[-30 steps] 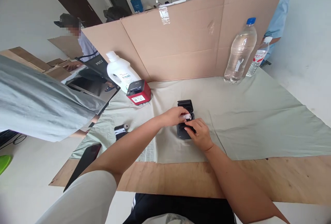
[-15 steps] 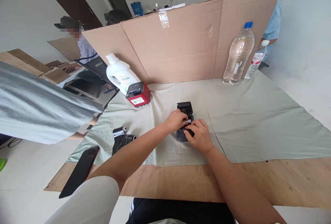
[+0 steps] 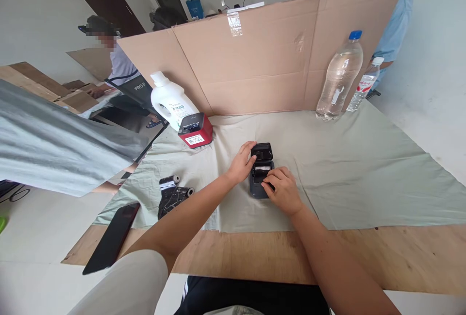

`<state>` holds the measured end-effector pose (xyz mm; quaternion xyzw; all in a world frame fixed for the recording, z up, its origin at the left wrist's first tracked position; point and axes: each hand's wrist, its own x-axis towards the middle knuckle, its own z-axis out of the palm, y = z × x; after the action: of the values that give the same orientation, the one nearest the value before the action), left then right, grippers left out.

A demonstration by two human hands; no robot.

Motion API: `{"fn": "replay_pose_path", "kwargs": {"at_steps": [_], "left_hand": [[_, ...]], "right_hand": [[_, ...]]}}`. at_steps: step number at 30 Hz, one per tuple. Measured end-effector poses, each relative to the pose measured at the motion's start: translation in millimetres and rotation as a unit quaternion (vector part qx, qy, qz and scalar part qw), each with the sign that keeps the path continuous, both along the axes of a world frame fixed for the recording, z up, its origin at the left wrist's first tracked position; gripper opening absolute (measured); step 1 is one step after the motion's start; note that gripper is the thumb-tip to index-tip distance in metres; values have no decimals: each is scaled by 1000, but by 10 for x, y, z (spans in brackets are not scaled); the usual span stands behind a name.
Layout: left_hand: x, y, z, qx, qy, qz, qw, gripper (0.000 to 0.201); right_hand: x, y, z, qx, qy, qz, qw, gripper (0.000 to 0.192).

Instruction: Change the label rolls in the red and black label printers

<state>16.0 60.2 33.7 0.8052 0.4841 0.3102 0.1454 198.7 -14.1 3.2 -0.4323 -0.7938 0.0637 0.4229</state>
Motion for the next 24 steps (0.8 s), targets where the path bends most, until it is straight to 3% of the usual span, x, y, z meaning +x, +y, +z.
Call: {"fn": "replay_pose_path", "kwargs": {"at_steps": [6, 12, 15, 19, 24], "left_hand": [[24, -399, -38, 31, -11, -5, 999, 40], [106, -836, -259, 73, 56, 4, 996, 40], [133, -915, -372, 111, 63, 23, 992, 42], [119, -918, -453, 140, 53, 30, 988, 46], [72, -910, -464, 123, 27, 14, 992, 49]], "right_hand": [[11, -23, 8, 21, -45, -38, 998, 15], [-9, -46, 29, 37, -65, -43, 996, 11], [-5, -52, 35, 9, -68, -15, 998, 18], [-9, -78, 43, -20, -94, -33, 995, 38], [-62, -138, 47, -33, -149, -56, 987, 51]]}}
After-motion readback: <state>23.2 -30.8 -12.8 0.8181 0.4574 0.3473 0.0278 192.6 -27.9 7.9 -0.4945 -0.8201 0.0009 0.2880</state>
